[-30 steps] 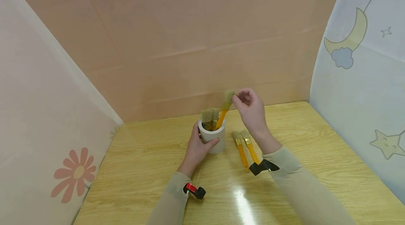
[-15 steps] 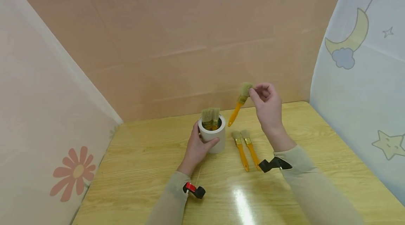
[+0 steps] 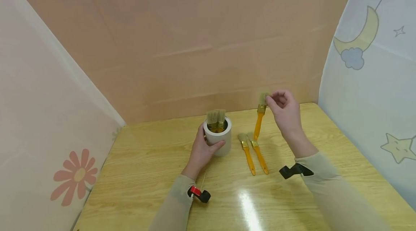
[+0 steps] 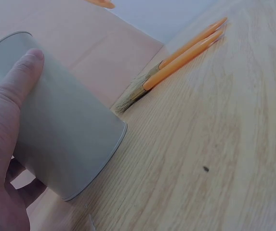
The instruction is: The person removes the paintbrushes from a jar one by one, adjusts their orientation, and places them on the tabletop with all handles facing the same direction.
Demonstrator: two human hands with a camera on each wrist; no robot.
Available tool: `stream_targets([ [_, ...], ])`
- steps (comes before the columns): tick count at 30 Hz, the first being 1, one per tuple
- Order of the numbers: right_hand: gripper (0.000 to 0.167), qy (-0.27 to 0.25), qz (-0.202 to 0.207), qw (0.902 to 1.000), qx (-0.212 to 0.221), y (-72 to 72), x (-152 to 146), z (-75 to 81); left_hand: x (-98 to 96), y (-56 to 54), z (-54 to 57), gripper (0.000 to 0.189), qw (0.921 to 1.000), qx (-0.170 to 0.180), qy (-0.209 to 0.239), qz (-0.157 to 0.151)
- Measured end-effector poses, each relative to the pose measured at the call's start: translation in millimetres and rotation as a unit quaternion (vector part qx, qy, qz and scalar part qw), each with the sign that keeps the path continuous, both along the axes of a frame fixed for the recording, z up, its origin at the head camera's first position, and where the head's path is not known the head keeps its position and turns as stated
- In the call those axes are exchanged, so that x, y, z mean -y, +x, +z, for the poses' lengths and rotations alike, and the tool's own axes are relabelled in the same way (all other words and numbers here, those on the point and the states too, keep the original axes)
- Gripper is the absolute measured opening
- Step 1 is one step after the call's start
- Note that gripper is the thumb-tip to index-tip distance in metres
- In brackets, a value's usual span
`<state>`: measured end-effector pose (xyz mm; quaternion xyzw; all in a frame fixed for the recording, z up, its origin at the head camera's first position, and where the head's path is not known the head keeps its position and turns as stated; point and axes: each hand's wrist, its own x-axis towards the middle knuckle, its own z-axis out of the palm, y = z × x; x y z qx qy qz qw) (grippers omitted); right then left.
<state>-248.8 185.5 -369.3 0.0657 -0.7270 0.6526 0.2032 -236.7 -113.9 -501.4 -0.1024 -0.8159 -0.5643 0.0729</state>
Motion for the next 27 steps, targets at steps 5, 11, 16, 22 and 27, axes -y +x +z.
stream_targets([
  [5,0.035,0.072,0.002,0.9969,0.032,0.3,-15,-10.9,0.0,1.3,0.7,0.104,1.0,0.0,0.001,-0.001],
  [11,0.039,0.141,0.008,0.988,0.063,0.4,-29,-20.6,0.1,1.5,2.1,0.104,1.0,0.0,0.0,0.002],
  [16,0.039,0.175,0.025,0.9806,0.084,1.3,-37,-30.2,-0.7,1.4,2.3,0.106,1.0,-0.001,0.0,0.004],
  [22,0.043,0.207,0.046,0.9707,0.113,0.0,-44,-45.4,-0.3,2.5,1.8,0.105,1.0,0.001,0.003,0.002],
  [27,0.043,0.23,0.061,0.9624,0.131,-1.3,-46,-55.7,-0.6,5.1,4.6,0.104,1.0,0.006,0.004,0.002],
])
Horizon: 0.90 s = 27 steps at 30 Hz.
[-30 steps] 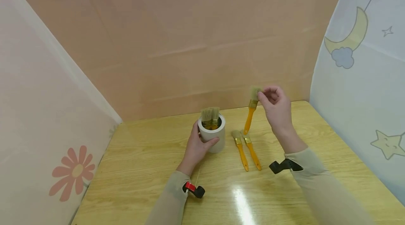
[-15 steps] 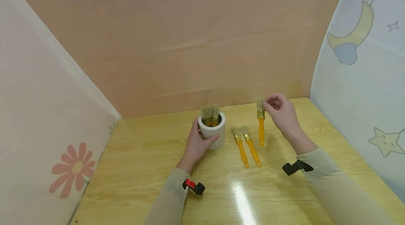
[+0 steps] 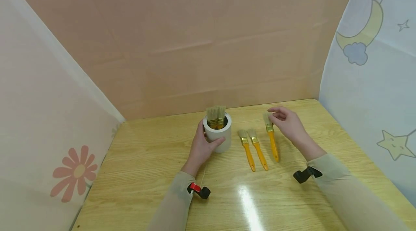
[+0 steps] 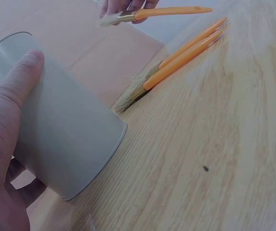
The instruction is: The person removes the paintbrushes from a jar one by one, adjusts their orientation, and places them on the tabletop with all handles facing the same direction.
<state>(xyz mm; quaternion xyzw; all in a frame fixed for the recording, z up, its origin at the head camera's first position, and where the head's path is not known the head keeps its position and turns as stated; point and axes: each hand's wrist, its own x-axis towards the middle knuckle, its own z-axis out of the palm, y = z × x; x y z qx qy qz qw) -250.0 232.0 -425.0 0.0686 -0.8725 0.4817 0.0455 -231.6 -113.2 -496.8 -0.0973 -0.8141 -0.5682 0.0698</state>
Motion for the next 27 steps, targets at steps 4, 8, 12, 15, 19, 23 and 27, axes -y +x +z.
stream_targets([
  [4,0.043,0.012,0.009,0.9998,0.016,-1.2,-2,-7.4,-0.2,0.8,0.6,0.104,1.0,-0.003,0.002,-0.003],
  [8,0.044,0.014,0.021,0.9991,0.034,-2.4,-4,-14.4,-1.1,0.8,0.3,0.103,1.0,-0.006,0.003,-0.005],
  [12,0.043,0.018,0.027,0.9983,0.049,-4.8,-6,-22.6,-1.9,1.0,0.1,0.103,1.0,-0.005,0.001,-0.007],
  [15,0.042,0.026,0.027,0.9977,0.057,-7.0,-8,-28.3,-2.1,1.4,0.2,0.104,1.0,-0.001,-0.002,-0.006],
  [19,0.039,0.037,0.026,0.997,0.063,-9.6,-9,-34.5,-2.0,1.0,-0.4,0.105,1.0,0.0,-0.004,-0.005],
  [23,0.038,0.054,0.029,0.9963,0.061,-11.6,-8,-39.0,-1.5,1.1,-1.1,0.105,1.0,0.0,-0.007,-0.003],
  [27,0.038,0.068,0.031,0.9958,0.053,-13.9,-7,-42.7,-0.9,1.7,-1.2,0.104,1.0,0.001,-0.006,-0.003],
])
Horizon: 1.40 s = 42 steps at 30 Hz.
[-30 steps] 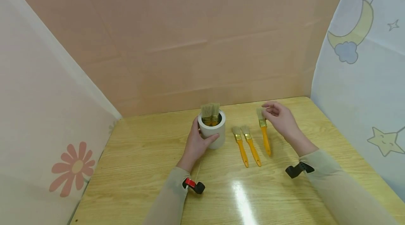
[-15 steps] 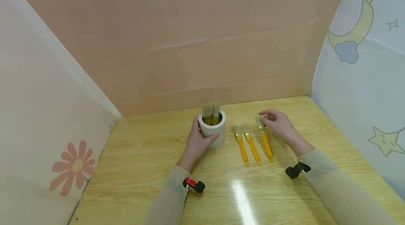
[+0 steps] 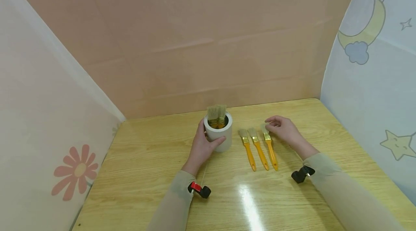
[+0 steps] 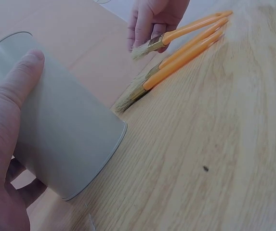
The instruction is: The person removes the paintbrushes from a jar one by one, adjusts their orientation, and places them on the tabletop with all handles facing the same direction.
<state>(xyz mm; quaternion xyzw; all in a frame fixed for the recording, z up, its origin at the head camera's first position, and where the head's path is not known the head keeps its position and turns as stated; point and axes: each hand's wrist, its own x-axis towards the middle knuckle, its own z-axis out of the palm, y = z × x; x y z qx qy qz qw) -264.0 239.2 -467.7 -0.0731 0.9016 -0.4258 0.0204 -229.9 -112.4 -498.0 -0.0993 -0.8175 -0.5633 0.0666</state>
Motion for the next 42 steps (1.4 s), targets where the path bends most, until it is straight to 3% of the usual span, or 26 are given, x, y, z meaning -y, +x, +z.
stream_targets([
  [7,0.034,0.005,0.0,1.0,-0.007,-5.8,1,-7.9,-0.1,0.4,-0.1,0.104,1.0,0.001,0.003,0.0],
  [15,0.031,-0.029,0.008,0.9995,0.012,-6.7,4,-13.8,-0.6,2.0,0.8,0.102,0.9999,-0.007,0.007,-0.004],
  [42,0.03,0.017,-0.018,0.9996,0.014,-4.8,10,-20.6,-0.4,2.1,0.5,0.102,1.0,-0.002,0.002,-0.004],
])
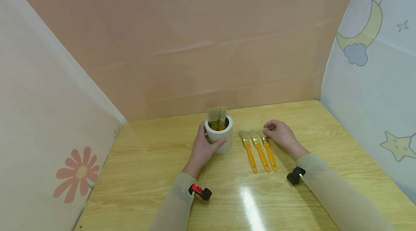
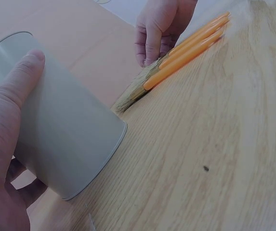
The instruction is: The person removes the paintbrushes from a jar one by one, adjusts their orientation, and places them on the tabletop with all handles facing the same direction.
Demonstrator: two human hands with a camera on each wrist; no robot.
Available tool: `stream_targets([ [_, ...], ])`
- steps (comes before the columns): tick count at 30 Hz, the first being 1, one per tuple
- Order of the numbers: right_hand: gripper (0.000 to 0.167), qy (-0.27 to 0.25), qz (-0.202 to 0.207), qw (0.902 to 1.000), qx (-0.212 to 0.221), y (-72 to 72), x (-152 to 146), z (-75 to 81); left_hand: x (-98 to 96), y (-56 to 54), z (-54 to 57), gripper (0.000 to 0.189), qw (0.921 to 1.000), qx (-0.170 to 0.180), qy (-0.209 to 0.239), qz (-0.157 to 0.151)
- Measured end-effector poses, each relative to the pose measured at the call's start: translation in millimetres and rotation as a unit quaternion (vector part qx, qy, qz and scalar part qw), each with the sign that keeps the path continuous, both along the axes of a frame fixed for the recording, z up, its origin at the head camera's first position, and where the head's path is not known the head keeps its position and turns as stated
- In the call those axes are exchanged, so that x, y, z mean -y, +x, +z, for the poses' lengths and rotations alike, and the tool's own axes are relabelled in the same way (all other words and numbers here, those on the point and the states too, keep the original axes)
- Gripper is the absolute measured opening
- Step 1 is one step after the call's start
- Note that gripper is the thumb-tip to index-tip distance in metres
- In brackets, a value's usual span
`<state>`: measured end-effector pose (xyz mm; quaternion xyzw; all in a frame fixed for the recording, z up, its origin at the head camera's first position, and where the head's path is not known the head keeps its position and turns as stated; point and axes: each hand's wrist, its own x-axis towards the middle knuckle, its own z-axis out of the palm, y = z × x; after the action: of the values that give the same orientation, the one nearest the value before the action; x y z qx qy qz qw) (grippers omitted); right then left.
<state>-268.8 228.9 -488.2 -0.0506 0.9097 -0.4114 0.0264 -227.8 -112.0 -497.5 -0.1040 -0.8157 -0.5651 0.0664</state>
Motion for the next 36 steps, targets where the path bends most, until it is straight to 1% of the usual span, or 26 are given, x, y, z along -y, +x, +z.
stream_targets([
  [7,0.032,0.003,-0.001,1.0,-0.009,0.9,1,2.1,-0.4,-0.2,-0.8,0.103,1.0,0.001,-0.004,0.001],
  [15,0.041,-0.009,-0.004,0.9995,-0.031,1.7,1,11.2,-0.5,-0.8,0.9,0.103,1.0,0.0,0.001,0.002],
  [20,0.049,-0.007,-0.002,0.9982,-0.059,1.1,6,23.0,-0.1,-1.2,0.3,0.104,1.0,0.001,0.001,0.003],
  [25,0.054,-0.02,0.006,0.9964,-0.082,0.7,15,36.5,0.3,-1.1,-0.3,0.105,1.0,-0.004,0.007,-0.002],
  [36,0.061,-0.074,0.034,0.9924,-0.093,4.4,41,62.7,0.3,-1.2,0.5,0.105,1.0,-0.003,0.005,0.0],
])
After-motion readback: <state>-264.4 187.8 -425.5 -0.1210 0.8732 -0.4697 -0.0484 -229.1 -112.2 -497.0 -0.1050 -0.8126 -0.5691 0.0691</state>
